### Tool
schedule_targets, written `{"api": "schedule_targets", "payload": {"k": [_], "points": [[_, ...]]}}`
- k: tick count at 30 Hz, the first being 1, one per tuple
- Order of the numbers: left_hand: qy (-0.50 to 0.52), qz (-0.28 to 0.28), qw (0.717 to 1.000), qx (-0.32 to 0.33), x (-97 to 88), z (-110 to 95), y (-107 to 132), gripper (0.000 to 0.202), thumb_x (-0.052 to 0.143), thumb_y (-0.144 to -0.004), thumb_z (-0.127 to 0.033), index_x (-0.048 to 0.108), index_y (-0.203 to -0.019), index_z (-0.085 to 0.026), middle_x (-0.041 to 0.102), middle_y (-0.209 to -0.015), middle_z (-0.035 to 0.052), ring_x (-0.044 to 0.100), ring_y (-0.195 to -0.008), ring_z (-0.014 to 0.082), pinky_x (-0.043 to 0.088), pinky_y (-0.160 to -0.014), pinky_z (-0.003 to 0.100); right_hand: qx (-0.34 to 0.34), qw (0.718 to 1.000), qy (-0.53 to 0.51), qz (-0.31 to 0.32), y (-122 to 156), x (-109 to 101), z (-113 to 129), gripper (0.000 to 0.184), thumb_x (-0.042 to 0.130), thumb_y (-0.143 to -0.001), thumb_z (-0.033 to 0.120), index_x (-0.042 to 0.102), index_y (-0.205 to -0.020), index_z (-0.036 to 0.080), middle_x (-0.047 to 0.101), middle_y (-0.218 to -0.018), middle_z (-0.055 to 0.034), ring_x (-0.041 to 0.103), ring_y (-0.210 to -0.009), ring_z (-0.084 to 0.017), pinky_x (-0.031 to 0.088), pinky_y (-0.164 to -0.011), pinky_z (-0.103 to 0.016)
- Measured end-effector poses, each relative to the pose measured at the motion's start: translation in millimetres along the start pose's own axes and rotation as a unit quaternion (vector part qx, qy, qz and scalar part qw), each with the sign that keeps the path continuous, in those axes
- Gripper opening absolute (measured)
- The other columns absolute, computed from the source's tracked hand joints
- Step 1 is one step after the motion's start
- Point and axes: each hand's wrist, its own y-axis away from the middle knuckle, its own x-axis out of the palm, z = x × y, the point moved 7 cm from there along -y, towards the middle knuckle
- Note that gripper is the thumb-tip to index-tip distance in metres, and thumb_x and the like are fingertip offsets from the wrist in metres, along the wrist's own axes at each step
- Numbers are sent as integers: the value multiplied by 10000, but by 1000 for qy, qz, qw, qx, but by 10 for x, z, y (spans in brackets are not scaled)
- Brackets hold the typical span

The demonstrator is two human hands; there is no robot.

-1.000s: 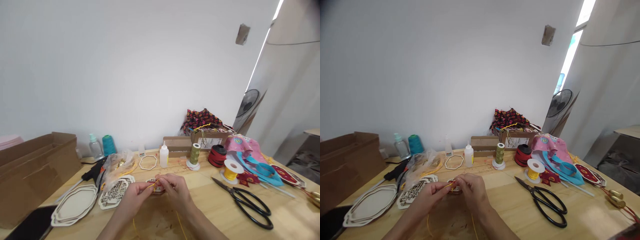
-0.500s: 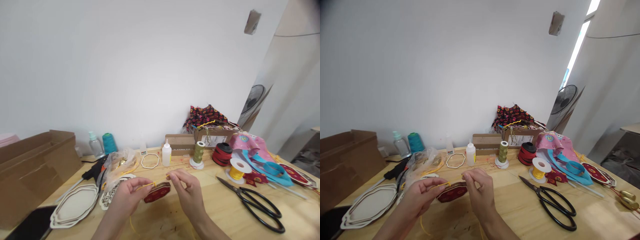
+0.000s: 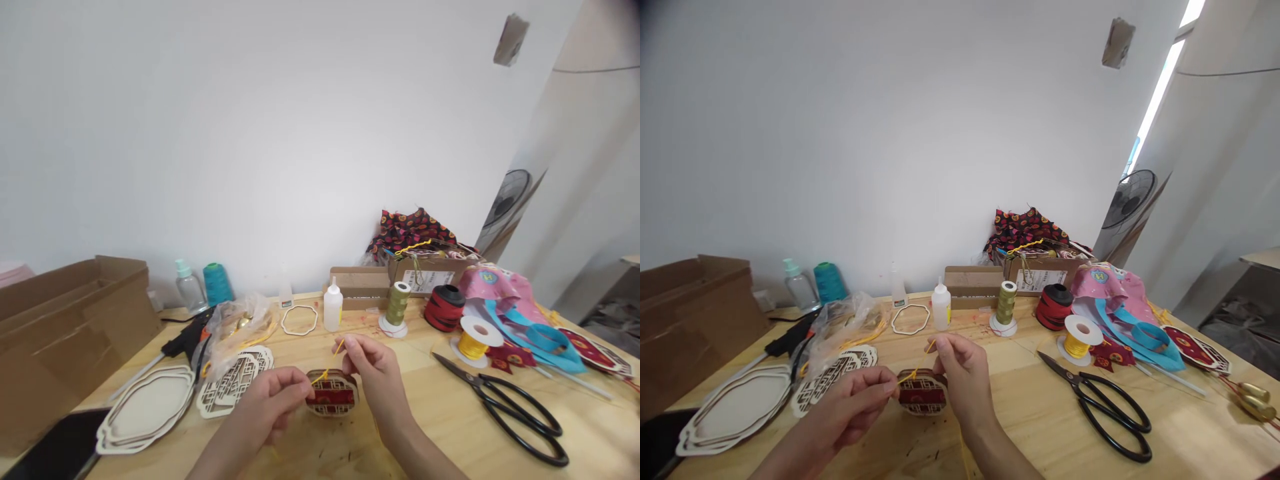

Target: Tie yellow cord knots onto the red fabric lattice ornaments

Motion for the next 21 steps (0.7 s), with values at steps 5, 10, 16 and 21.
{"api": "schedule_targets", "payload": {"k": [5,10,16,21], "points": [[-1,1,1000,-13,58,30,48,270,514,-691,-390,595,-706,-133,209,-335,-135,76,-320,25,18,-301,168,-7,999,-35,14,26,41,31,235,512,-738,338,623,-704,134,484,-488,26,438,-470,-84,380,-470,-185],[75,6,997,-5,84,56,6,216,508,-708,-349,574,-784,-158,185,-344,-144,45,-317,26,7,-295,160,-83,994,-13,74,113,130,172,200,470,-781,274,612,-698,161,568,-547,4,521,-533,-107,428,-573,-220],[142,2,990,15,78,65,-32,111,562,-624,-212,572,-686,-120,443,-522,-48,297,-405,30,183,-350,141,-119,983,29,138,162,224,148,239,412,-817,250,613,-720,163,546,-585,-7,496,-527,-108,402,-527,-221],[65,-61,996,-30,-1,117,4,246,519,-669,-388,504,-589,-156,252,-436,-110,147,-363,34,57,-356,170,-130,978,41,155,180,233,123,240,406,-818,252,610,-729,160,535,-587,-12,505,-558,-122,392,-534,-230]]}}
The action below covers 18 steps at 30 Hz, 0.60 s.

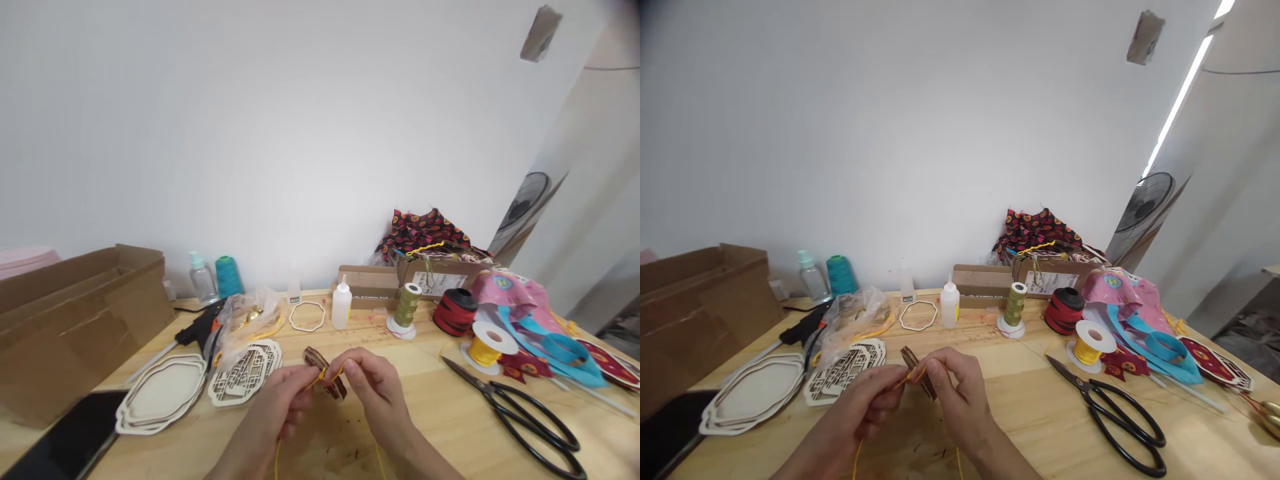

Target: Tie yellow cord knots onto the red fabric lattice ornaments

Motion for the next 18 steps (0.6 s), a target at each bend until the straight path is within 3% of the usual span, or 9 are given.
{"api": "schedule_targets", "payload": {"k": [5,9,12,14,18], "points": [[-110,-16,986,122,-16,-169,-18,234,538,-676,-364,621,-639,-148,320,-385,-91,248,-374,56,160,-356,173,-18,998,38,-41,13,-68,28,202,462,-786,253,597,-673,153,553,-615,-19,506,-615,-127,383,-595,-234],[-187,-29,954,233,-16,-297,2,199,524,-703,-310,646,-642,-164,545,-532,-28,442,-526,103,324,-479,181,97,989,-45,-99,-31,-146,-226,193,486,-763,314,553,-700,145,487,-557,24,361,-416,-51,284,-401,-172],[-207,-24,948,241,-7,-294,-5,185,516,-709,-278,663,-682,-169,618,-612,-7,505,-591,131,373,-533,193,190,969,-128,-89,-44,-112,-395,219,533,-718,356,538,-692,138,328,-429,87,184,-349,-23,133,-337,-155],[-197,-12,952,235,5,-282,-14,186,508,-712,-247,677,-743,-176,650,-645,-2,534,-607,136,397,-557,195,223,958,-160,-83,-36,-89,-423,233,554,-693,370,538,-666,139,251,-384,107,138,-344,-23,96,-335,-158],[-183,6,955,234,29,-282,-26,215,498,-716,-218,684,-818,-181,685,-685,8,576,-653,155,427,-609,213,227,961,-134,-86,-22,-73,-357,255,629,-611,369,593,-703,134,324,-380,94,209,-357,-29,175,-352,-156]]}}
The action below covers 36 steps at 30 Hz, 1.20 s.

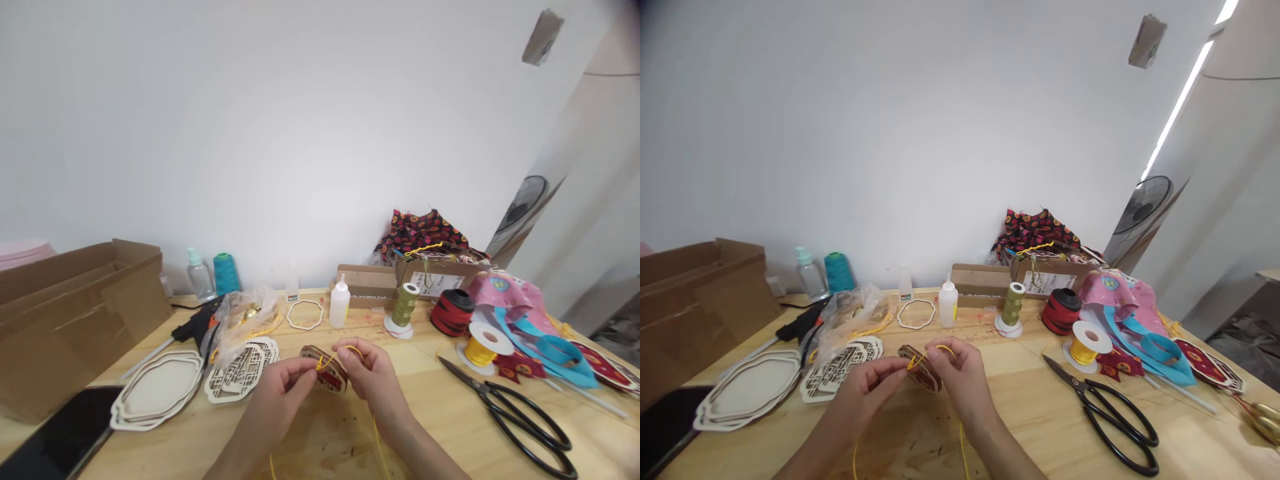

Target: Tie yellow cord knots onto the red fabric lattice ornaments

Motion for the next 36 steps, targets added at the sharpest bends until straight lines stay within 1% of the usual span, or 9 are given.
{"api": "schedule_targets", "payload": {"k": [4,9,16,20,22,25,28,32,36], "points": [[-2,1,1000,-1,18,1,-10,212,517,-715,-252,685,-827,-187,701,-721,14,595,-701,180,441,-625,225,-28,998,62,15,28,68,44,264,668,-553,348,659,-720,143,419,-417,57,312,-413,-61,277,-418,-189],[0,25,1000,2,66,-1,-8,218,510,-724,-275,691,-815,-195,707,-734,11,599,-727,189,437,-660,232,-63,994,71,58,39,130,102,306,583,-643,387,590,-471,134,410,-433,33,344,-456,-83,276,-440,-205],[-2,-10,1000,-2,-6,-3,-12,197,518,-720,-261,697,-757,-190,695,-665,1,587,-657,163,427,-611,208,-15,1000,18,7,18,57,42,300,616,-612,383,540,-469,131,403,-398,53,294,-386,-47,273,-394,-176],[5,-41,999,3,-48,-10,-15,177,538,-703,-254,697,-717,-177,668,-622,-2,559,-623,152,408,-582,207,-26,1000,14,10,21,74,50,302,627,-597,383,542,-460,127,452,-418,39,345,-406,-54,304,-417,-176],[26,-51,998,-11,-62,10,-11,165,554,-687,-254,696,-683,-170,624,-532,-16,537,-577,138,391,-544,200,-35,999,23,9,27,74,66,294,626,-598,383,559,-468,127,468,-429,34,379,-426,-65,324,-441,-183],[77,-53,994,-52,-65,74,-2,154,572,-665,-254,691,-632,-163,427,-315,-69,450,-420,104,353,-458,189,-43,998,40,-3,34,59,86,274,631,-596,366,569,-465,133,451,-411,43,378,-427,-71,324,-440,-187],[101,-35,992,-73,-40,109,-4,165,574,-662,-268,691,-622,-159,294,-266,-104,312,-314,67,302,-392,182,-53,997,54,-5,36,61,98,262,632,-597,354,571,-464,137,445,-404,45,373,-425,-74,328,-434,-190],[82,-33,994,-63,-38,94,-16,181,561,-678,-287,694,-641,-170,404,-304,-77,409,-375,84,349,-438,181,-81,991,105,-2,38,61,108,240,608,-631,347,605,-517,135,505,-450,19,417,-447,-92,349,-443,-197],[55,-31,998,-10,-39,9,-22,194,528,-710,-281,691,-711,-176,633,-560,-13,556,-612,144,413,-583,199,-177,958,223,21,75,89,186,197,556,-696,294,655,-612,146,569,-533,-8,462,-495,-107,346,-460,-192]]}}
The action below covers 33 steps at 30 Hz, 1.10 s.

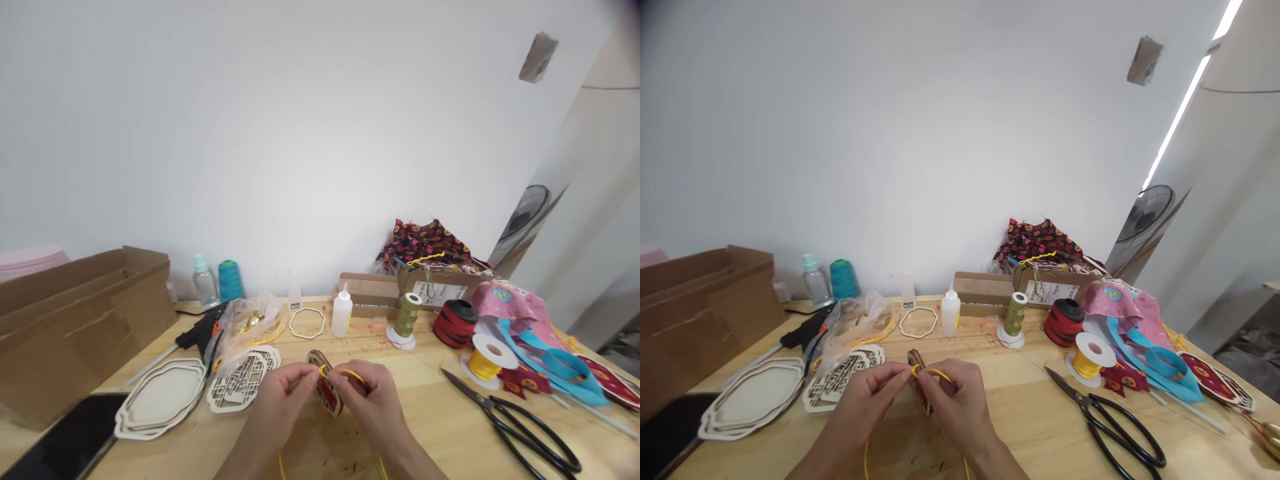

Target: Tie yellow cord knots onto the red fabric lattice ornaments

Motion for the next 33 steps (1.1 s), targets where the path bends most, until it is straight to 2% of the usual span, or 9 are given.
{"api": "schedule_targets", "payload": {"k": [4,7,10,13,16,20,26,28,33], "points": [[-20,-6,1000,21,-1,-50,13,210,507,-720,-296,681,-732,-180,650,-630,-9,562,-688,165,411,-637,209,-72,993,98,6,20,-13,88,177,545,-711,260,673,-642,158,530,-480,5,402,-435,-86,292,-426,-192],[-20,-30,999,2,-18,-38,20,217,530,-697,-319,667,-624,-166,558,-474,-37,515,-551,127,382,-535,186,-99,989,110,18,31,-7,151,196,551,-712,270,681,-618,158,456,-425,21,362,-408,-77,274,-420,-197],[9,-36,998,-59,-5,72,17,266,555,-666,-373,617,-539,-147,329,-331,-92,290,-339,59,219,-353,169,-95,992,78,19,30,-17,162,213,550,-715,287,678,-595,165,451,-430,21,371,-418,-81,280,-426,-200],[47,-20,993,-108,23,200,14,307,563,-642,-428,571,-531,-141,234,-323,-116,154,-310,37,81,-325,174,-73,996,47,24,24,-14,114,212,556,-706,284,672,-580,160,437,-428,25,361,-419,-79,277,-420,-199],[67,-4,991,-115,23,248,12,310,549,-656,-432,562,-544,-143,216,-303,-124,131,-297,31,59,-316,172,-45,999,9,25,19,-12,43,199,565,-693,282,666,-582,152,458,-449,21,372,-430,-80,289,-418,-192],[93,10,991,-97,7,205,12,253,553,-669,-377,611,-607,-139,240,-277,-124,125,-288,27,68,-310,169,-12,999,-42,14,11,-24,-33,202,574,-683,292,649,-568,145,514,-500,2,420,-475,-95,326,-445,-195],[89,13,993,-79,17,154,-8,208,591,-642,-321,651,-581,-132,510,-431,-45,335,-373,54,247,-377,174,22,994,-103,23,15,-3,-71,200,600,-654,304,630,-545,138,510,-495,4,401,-466,-93,316,-442,-200],[87,8,993,-76,10,160,-17,213,579,-658,-324,650,-579,-139,470,-398,-62,302,-355,48,239,-375,174,25,993,-109,30,14,7,-63,194,600,-657,296,629,-549,137,507,-497,5,395,-467,-90,312,-445,-201],[54,1,995,-86,-9,180,-9,256,569,-659,-369,614,-563,-136,260,-316,-113,155,-306,31,94,-328,178,31,993,-113,21,-10,-16,-63,200,603,-648,306,619,-545,134,488,-494,12,365,-462,-83,291,-439,-200]]}}
